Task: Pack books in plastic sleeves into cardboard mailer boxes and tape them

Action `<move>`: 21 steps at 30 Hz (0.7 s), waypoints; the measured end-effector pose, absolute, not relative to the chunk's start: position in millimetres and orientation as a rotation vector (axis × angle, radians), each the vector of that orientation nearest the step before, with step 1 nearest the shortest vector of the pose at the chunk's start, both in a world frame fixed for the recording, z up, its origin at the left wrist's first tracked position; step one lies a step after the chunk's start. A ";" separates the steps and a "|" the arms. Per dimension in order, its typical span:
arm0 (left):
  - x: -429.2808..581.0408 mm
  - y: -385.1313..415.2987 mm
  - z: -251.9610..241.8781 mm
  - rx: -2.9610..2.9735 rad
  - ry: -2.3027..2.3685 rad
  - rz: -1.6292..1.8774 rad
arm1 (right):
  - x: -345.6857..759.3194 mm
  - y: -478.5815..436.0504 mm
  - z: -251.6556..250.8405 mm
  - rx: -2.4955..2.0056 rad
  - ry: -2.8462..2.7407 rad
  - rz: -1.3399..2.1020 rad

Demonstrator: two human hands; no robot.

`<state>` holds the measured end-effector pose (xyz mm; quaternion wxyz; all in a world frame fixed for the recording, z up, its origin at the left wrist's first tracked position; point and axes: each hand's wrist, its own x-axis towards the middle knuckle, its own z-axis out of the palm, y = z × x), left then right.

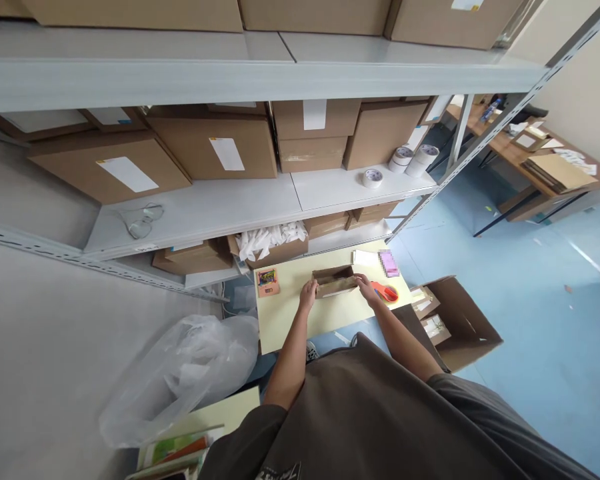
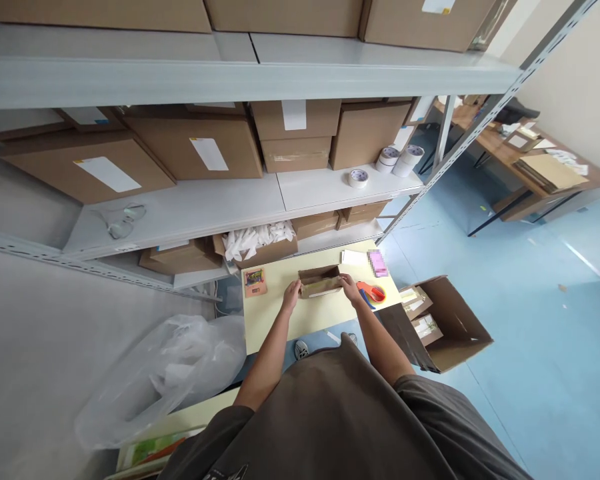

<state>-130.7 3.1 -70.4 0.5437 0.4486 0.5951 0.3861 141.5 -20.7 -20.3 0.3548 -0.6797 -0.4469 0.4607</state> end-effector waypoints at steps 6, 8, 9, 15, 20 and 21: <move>-125.9 -2.8 -70.6 1.231 1.444 0.883 | 143.6 -5.8 -21.9 -1.803 -1.337 1.140; -123.5 -7.4 -68.8 1.307 1.448 0.837 | 143.3 3.6 -27.0 -1.793 -1.508 1.073; -122.0 -9.5 -67.5 1.340 1.457 0.800 | 143.3 9.6 -29.8 -1.789 -1.594 1.039; -103.4 -15.1 -56.2 1.472 1.638 0.564 | 147.2 54.8 -47.5 -1.889 -1.999 1.012; -76.6 -6.2 -48.8 1.493 1.817 0.451 | 149.1 89.0 -60.3 -1.882 -2.108 1.067; -71.1 -2.3 -47.7 1.491 1.847 0.411 | 149.3 96.1 -61.3 -1.879 -2.110 1.064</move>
